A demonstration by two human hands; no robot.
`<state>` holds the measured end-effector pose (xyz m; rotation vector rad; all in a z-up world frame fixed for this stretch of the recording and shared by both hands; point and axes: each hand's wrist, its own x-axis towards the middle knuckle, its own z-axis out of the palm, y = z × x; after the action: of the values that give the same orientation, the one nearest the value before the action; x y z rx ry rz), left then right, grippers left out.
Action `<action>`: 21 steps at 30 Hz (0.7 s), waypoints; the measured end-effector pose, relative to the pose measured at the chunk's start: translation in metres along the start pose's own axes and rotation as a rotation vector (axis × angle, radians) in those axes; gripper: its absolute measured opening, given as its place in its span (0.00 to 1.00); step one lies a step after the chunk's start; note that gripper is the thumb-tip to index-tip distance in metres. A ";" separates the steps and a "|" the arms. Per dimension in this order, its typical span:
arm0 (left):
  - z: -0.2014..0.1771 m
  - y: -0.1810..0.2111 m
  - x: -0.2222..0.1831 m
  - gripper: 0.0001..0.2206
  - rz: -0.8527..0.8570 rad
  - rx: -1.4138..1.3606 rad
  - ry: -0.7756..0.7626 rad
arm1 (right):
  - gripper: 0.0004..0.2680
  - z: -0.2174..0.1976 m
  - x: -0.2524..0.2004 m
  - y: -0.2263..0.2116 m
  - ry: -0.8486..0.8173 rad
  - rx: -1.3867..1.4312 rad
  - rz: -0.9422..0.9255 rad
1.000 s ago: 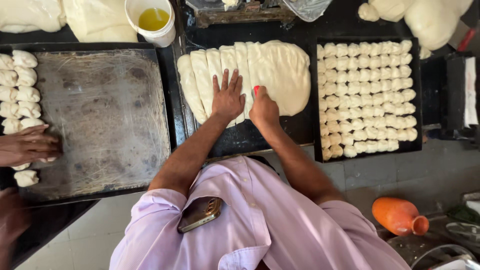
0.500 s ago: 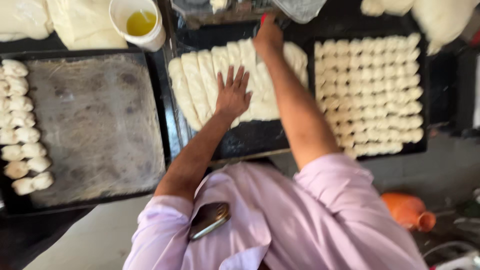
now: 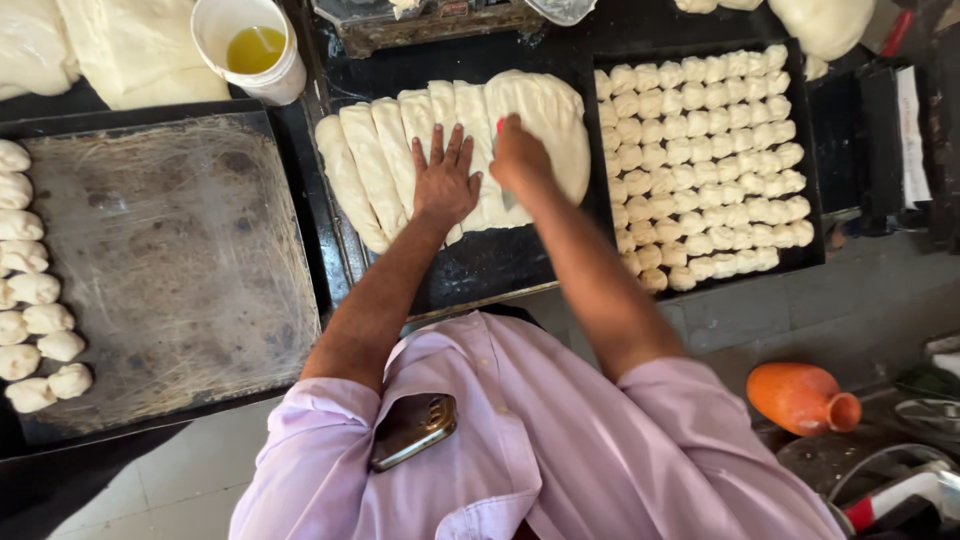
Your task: The person separates and shapes small pieces of dough from a tray, flattens a large portion of dough on a work surface, and then uses a hand-held scraper to cut the dough into smaller strips and rectangular pieces. The person also pours oil from a cup onto their hands and dough during the process and uses the scraper to clean the work surface and grease baking trays.
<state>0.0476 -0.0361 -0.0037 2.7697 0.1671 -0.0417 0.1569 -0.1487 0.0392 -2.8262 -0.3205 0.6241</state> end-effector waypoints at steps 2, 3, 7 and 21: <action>0.004 -0.002 0.001 0.31 -0.008 -0.014 0.003 | 0.27 0.010 -0.018 -0.005 0.106 0.046 0.036; 0.007 -0.004 -0.002 0.30 -0.006 -0.008 0.023 | 0.28 0.018 -0.025 -0.007 0.148 0.076 0.053; 0.006 -0.002 -0.005 0.30 0.011 0.023 0.034 | 0.23 -0.004 0.005 0.005 0.099 0.081 -0.083; 0.004 0.001 -0.003 0.30 -0.030 0.003 0.022 | 0.20 0.023 -0.079 0.040 -0.048 -0.061 -0.098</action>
<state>0.0444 -0.0389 -0.0067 2.7711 0.2147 -0.0189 0.0834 -0.2035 0.0384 -2.8358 -0.4907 0.6730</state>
